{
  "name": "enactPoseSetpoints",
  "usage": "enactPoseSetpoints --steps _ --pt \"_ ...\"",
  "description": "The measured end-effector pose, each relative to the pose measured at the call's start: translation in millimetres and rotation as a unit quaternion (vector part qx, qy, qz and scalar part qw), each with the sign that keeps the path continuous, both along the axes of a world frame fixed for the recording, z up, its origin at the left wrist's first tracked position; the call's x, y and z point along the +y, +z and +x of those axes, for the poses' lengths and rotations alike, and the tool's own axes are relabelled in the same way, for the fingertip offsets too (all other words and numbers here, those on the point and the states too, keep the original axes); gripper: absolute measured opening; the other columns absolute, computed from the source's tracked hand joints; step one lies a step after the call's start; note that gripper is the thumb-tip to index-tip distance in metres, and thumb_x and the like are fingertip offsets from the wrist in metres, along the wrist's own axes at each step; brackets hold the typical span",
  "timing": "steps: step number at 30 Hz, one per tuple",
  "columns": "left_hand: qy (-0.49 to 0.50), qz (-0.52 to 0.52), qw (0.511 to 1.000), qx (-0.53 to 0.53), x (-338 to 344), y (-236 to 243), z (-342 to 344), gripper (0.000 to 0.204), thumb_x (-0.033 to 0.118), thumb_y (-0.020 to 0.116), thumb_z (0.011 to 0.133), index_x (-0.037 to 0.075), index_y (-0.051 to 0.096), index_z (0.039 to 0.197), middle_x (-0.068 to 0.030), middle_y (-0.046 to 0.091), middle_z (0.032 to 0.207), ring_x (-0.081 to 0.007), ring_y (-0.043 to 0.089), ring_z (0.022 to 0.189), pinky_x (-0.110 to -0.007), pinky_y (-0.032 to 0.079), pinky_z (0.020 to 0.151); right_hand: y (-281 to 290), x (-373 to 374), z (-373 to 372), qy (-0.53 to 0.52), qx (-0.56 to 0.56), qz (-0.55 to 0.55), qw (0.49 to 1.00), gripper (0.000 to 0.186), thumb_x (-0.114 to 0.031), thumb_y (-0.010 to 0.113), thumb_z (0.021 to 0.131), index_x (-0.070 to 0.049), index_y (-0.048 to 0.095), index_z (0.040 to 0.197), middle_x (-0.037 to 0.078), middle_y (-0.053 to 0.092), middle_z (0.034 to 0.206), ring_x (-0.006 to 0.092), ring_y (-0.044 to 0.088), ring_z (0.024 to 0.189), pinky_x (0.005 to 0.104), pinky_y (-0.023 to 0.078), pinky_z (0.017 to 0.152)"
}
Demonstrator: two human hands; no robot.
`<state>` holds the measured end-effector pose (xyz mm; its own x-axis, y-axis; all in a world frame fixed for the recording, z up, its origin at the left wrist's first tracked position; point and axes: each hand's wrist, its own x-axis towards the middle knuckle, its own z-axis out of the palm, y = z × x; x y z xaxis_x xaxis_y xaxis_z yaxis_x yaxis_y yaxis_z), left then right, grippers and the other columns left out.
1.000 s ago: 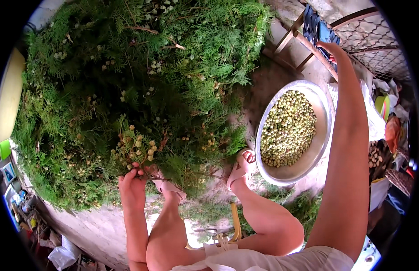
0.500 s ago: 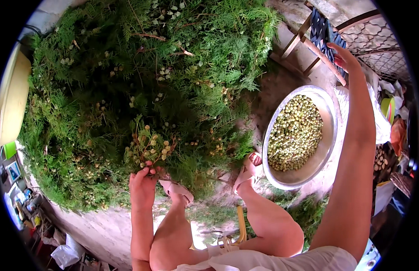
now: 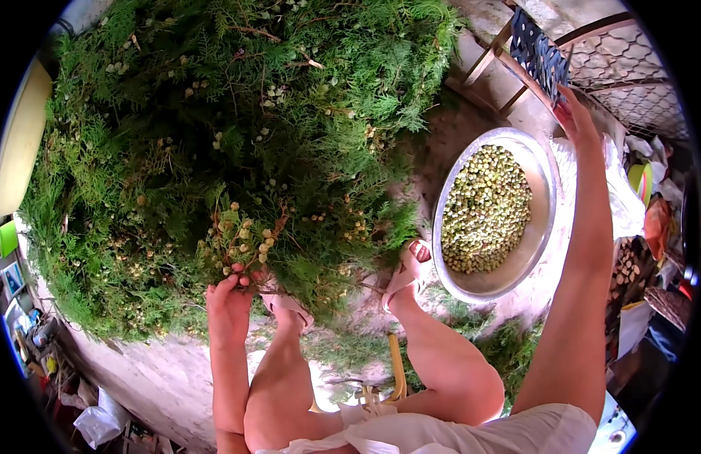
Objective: The person picks small green fruits from green leafy branches by hand and places them into a large metal bowl.
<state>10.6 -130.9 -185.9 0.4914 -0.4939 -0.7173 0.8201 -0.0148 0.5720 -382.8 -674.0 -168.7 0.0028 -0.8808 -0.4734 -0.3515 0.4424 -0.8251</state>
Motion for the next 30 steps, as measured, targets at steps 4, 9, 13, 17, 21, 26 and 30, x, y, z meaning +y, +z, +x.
enactPoseSetpoints --steps 4,9,13,17,21,26,30 --pt "0.000 -0.015 1.000 0.008 9 -4 0 0.015 0.003 0.049 0.079 -0.002 0.053 0.093 -0.0041 0.055 0.088 -0.0121 0.051 0.073 -0.037 0.043 0.087 -24 66 -3 0.084 -0.141 -0.122 0.979 0.039 -0.024 0.057 0.083 -0.002 0.048 0.114 0.007 0.052 0.108 0.0166 0.050 0.099 0.0312 0.039 0.091" --pt "-0.002 -0.007 1.000 0.005 6 -4 -1 0.015 0.004 0.049 0.080 -0.002 0.053 0.093 -0.0038 0.055 0.089 -0.0119 0.051 0.073 -0.038 0.043 0.087 -46 188 89 0.057 -0.169 -0.008 0.984 0.039 -0.025 0.062 0.078 -0.001 0.046 0.104 0.006 0.052 0.098 0.0139 0.051 0.090 0.0282 0.041 0.087" --pt "-0.009 -0.019 0.999 0.024 11 -6 2 0.015 0.004 0.049 0.080 -0.001 0.053 0.093 -0.0036 0.055 0.090 -0.0114 0.051 0.074 -0.038 0.042 0.088 -94 193 147 0.005 -0.188 0.073 0.979 0.029 -0.022 0.065 0.076 -0.004 0.051 0.093 0.004 0.054 0.087 0.0133 0.052 0.079 0.0252 0.043 0.076" --pt "0.008 -0.010 1.000 0.023 12 -4 4 0.014 0.005 0.049 0.080 -0.001 0.053 0.092 -0.0033 0.055 0.089 -0.0118 0.050 0.074 -0.038 0.041 0.089 -158 149 162 -0.034 -0.034 0.075 0.996 0.027 -0.026 0.067 0.073 -0.004 0.055 0.081 0.002 0.054 0.071 0.0139 0.048 0.051 0.0227 0.044 0.052" --pt "0.029 0.005 0.999 0.038 13 -10 7 0.014 0.005 0.050 0.079 -0.001 0.053 0.092 -0.0032 0.054 0.087 -0.0128 0.050 0.073 -0.039 0.039 0.091 -228 86 133 -0.144 0.156 -0.024 0.977 0.084 -0.033 0.080 0.052 0.007 0.034 0.111 0.018 0.054 0.102 0.0290 0.055 0.087 0.0347 0.045 0.077" --pt "0.025 0.029 0.999 0.030 14 -7 12 0.013 0.004 0.050 0.078 -0.001 0.053 0.090 -0.0035 0.054 0.085 -0.0130 0.050 0.072 -0.042 0.037 0.092 -235 63 134 -0.131 0.334 -0.118 0.926 0.100 -0.032 0.081 0.048 0.004 0.022 0.119 0.029 0.042 0.115 0.0371 0.046 0.106 0.0394 0.041 0.089" --pt "0.019 0.046 0.998 0.028 12 -5 17 0.010 0.003 0.050 0.077 0.000 0.052 0.086 -0.0032 0.054 0.086 -0.0133 0.050 0.071 -0.044 0.037 0.092 -257 56 125 -0.141 0.325 -0.134 0.926 0.110 -0.028 0.081 0.049 0.004 0.011 0.128 0.029 0.041 0.114 0.0394 0.042 0.108 0.0420 0.036 0.093"
